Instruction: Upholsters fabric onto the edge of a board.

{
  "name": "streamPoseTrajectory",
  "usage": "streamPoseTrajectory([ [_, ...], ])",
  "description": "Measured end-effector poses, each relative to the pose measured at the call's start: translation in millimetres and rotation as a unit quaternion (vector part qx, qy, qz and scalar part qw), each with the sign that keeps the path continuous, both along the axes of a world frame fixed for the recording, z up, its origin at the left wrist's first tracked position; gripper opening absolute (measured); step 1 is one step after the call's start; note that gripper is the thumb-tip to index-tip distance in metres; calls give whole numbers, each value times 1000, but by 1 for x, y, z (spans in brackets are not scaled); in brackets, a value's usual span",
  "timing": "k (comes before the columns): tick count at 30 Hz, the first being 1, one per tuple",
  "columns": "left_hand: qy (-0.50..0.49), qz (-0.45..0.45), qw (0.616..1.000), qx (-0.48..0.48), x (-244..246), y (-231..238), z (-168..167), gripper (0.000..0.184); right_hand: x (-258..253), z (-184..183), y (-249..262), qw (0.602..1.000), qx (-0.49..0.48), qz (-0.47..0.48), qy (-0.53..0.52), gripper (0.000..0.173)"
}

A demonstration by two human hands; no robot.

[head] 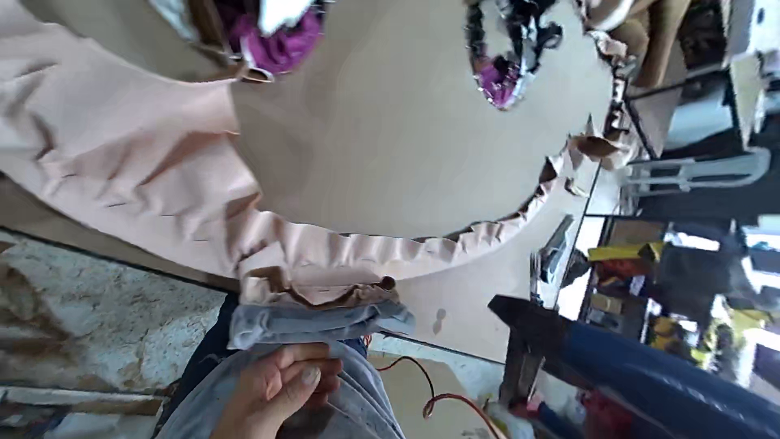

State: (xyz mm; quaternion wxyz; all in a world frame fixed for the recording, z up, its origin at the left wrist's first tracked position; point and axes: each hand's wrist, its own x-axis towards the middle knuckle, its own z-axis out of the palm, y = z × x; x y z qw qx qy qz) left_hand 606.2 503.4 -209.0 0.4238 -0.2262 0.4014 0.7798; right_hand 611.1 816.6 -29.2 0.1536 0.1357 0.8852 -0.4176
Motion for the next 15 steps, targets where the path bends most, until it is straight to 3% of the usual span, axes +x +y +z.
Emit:
streamPoseTrajectory([
  [4,-23,39,996,83,-4,40,3,35,-9,-11,79,982,94,163,-37,41],
  [9,-103,203,974,-12,-4,79,12,20,-66,-36,65,949,69,299,-76,34],
  [15,-61,278,956,-75,-1,99,15,24,-80,-72,62,928,25,364,-69,34],
])
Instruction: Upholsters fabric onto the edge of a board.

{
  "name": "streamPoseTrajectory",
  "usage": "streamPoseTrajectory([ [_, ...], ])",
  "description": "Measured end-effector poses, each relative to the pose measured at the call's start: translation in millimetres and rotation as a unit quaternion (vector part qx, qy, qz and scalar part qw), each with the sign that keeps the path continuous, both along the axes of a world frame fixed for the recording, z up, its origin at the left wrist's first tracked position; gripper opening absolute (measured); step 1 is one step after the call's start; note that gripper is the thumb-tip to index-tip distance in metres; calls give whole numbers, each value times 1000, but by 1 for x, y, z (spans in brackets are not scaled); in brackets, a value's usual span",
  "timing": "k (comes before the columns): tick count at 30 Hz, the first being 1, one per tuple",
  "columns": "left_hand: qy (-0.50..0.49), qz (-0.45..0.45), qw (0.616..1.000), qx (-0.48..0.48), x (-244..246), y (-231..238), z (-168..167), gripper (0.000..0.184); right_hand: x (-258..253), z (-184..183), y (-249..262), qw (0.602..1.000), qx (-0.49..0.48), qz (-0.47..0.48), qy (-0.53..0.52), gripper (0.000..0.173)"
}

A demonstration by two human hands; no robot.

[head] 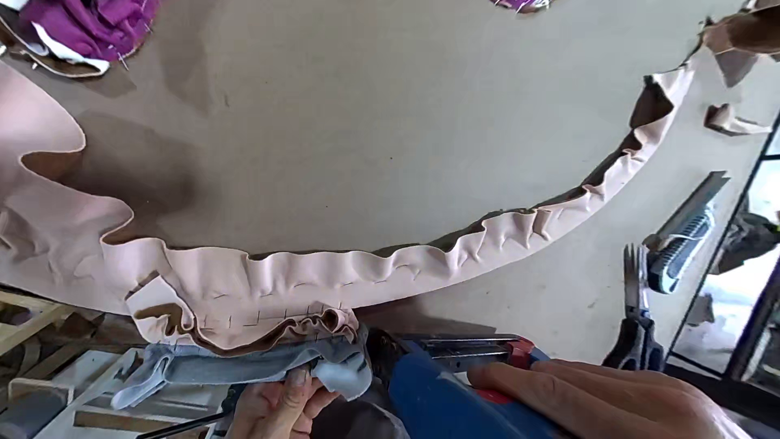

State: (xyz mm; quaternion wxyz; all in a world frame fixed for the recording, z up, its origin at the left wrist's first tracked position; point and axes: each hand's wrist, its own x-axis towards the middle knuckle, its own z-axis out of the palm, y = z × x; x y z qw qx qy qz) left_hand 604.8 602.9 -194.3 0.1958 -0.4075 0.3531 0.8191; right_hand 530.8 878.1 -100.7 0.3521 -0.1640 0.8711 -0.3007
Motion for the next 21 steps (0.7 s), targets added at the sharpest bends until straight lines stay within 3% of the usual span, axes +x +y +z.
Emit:
streamPoseTrajectory([
  [7,40,3,999,-7,7,2,-6,13,-14,-9,1,999,4,40,-29,36],
  [21,63,-14,998,-16,9,-3,-8,14,-26,-14,1,996,-21,87,-25,38],
])
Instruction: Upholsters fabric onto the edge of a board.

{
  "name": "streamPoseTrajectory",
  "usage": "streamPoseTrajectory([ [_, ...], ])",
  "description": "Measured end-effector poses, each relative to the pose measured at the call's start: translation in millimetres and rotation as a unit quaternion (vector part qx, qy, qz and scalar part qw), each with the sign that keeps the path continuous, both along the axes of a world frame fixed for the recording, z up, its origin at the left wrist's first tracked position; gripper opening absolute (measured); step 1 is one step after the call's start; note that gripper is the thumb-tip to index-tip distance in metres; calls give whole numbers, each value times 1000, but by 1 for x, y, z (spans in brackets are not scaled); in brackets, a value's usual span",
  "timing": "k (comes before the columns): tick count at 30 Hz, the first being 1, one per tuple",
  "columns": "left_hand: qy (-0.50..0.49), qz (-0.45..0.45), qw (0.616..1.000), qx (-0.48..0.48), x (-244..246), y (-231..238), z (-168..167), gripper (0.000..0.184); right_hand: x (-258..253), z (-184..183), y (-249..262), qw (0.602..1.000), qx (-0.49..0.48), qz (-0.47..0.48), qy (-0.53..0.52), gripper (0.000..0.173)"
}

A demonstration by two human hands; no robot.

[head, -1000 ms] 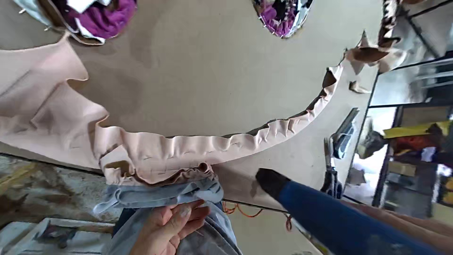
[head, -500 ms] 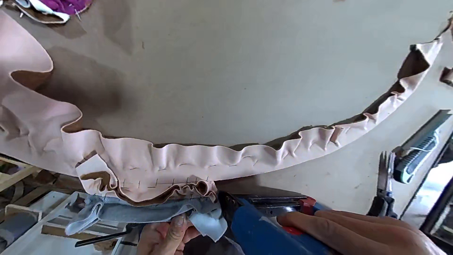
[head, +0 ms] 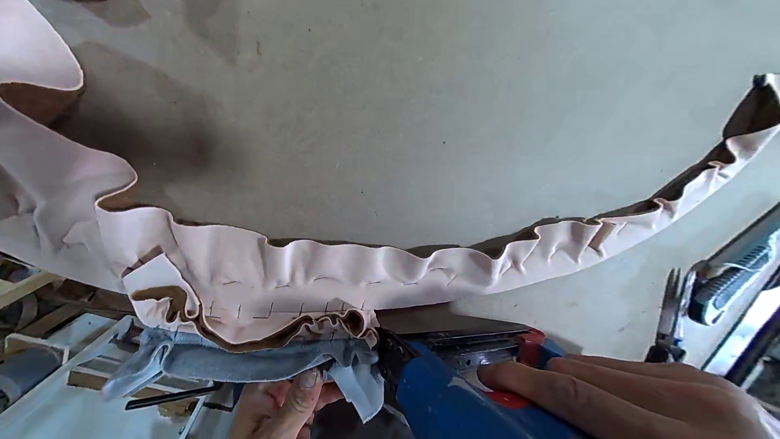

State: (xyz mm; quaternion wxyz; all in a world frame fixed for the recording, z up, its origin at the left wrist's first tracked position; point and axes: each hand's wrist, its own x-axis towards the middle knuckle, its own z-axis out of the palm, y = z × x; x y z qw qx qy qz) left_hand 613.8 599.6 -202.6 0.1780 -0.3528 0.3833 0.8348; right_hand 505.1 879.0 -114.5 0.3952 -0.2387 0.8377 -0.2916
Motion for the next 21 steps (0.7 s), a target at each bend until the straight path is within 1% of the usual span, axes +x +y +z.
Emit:
streamPoseTrajectory([
  [5,-11,20,1000,7,0,3,-2,18,-3,3,-9,999,31,-2,-15,33],
  [7,-23,21,999,17,0,3,-1,19,5,8,-6,999,40,-33,-1,33],
  [8,-21,-4,1000,16,-1,0,-1,18,12,12,-1,998,38,-59,9,33],
  [9,-5,-62,998,-4,0,-8,0,20,21,18,6,995,33,-89,19,34],
  [10,38,-164,984,-62,2,-18,3,27,32,25,13,991,25,-125,29,38],
  [11,106,-282,938,-169,3,-29,11,37,45,32,18,985,14,-169,40,40],
  [12,190,-365,860,-302,4,-37,20,40,61,37,19,974,4,-218,58,40],
  [13,270,-384,769,-434,1,-39,28,36,76,38,17,961,-4,-264,78,39],
  [14,332,-369,685,-533,-4,-37,34,32,93,36,13,949,-13,-303,88,39],
  [15,374,-355,613,-599,-12,-31,36,37,109,32,9,939,-21,-332,85,40],
  [16,405,-347,548,-644,-24,-23,30,47,123,27,0,932,-25,-351,90,39],
  [17,435,-338,491,-675,-36,-15,15,53,132,23,-12,926,-21,-365,98,38],
  [18,456,-333,449,-693,-48,-10,-1,53,139,19,-25,921,-15,-374,105,36],
  [19,459,-340,418,-706,-57,-8,-14,52,144,16,-37,919,-7,-379,110,35],
  [20,449,-353,400,-717,-63,-6,-22,53,146,13,-48,918,6,-378,118,35],
  [21,435,-363,396,-723,-67,-5,-24,54,147,11,-57,918,18,-375,127,36],
])
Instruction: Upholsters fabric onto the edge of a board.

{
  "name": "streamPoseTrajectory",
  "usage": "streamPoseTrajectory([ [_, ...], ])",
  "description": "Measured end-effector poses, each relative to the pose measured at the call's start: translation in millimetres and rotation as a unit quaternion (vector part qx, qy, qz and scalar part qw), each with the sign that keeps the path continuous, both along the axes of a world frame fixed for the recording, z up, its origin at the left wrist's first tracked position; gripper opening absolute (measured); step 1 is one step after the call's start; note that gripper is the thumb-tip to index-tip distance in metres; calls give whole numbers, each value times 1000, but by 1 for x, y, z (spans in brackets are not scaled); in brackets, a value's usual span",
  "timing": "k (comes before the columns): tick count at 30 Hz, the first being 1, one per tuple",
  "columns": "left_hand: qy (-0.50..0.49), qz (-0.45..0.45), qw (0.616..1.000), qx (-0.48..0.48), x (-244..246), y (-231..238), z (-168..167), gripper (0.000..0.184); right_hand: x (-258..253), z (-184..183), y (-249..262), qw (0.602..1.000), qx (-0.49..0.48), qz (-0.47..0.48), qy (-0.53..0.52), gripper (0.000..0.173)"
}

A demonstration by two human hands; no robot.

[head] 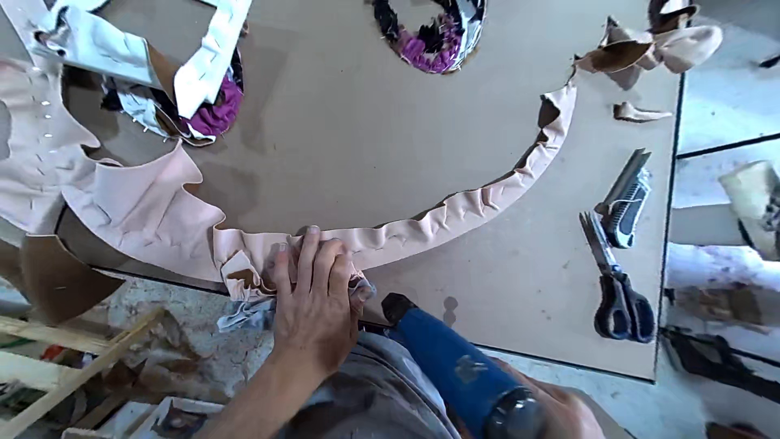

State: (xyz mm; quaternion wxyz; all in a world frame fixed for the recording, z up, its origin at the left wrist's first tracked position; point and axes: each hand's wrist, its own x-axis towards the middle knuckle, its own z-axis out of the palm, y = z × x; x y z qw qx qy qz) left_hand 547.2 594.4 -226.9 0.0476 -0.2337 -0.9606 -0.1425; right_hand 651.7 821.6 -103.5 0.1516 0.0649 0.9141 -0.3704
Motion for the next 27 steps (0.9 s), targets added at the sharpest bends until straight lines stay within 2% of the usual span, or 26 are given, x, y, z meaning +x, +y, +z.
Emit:
streamPoseTrajectory([
  [3,-35,39,999,0,2,2,2,47,1,-4,-17,999,39,9,7,39],
  [6,-9,61,998,14,2,4,-2,41,-5,-6,-22,998,56,11,28,38],
  [9,2,70,997,14,4,4,-3,30,-12,-3,-27,997,69,8,30,37],
  [12,-9,59,998,23,7,-1,-3,29,-18,-1,-28,997,66,14,22,35],
  [14,8,15,997,71,8,-6,-8,34,-19,0,-24,998,63,11,11,33],
  [17,4,-98,987,128,-2,-12,-3,63,-13,0,-12,998,61,-16,-21,28],
  [18,-3,-135,982,133,-6,-13,-2,59,-10,0,-8,997,58,-30,-31,27],
  [20,-17,-179,974,140,-11,-16,-3,36,-7,1,-1,996,42,-61,-41,26],
  [21,-18,-182,973,139,-11,-17,-3,35,-6,1,1,996,29,-74,-39,25],
  [23,-1,-163,975,152,-8,-17,-6,34,-4,0,2,995,20,-90,-33,25],
  [27,44,-107,975,188,-3,-13,-12,17,-6,-3,-1,997,43,-61,-18,25],
])
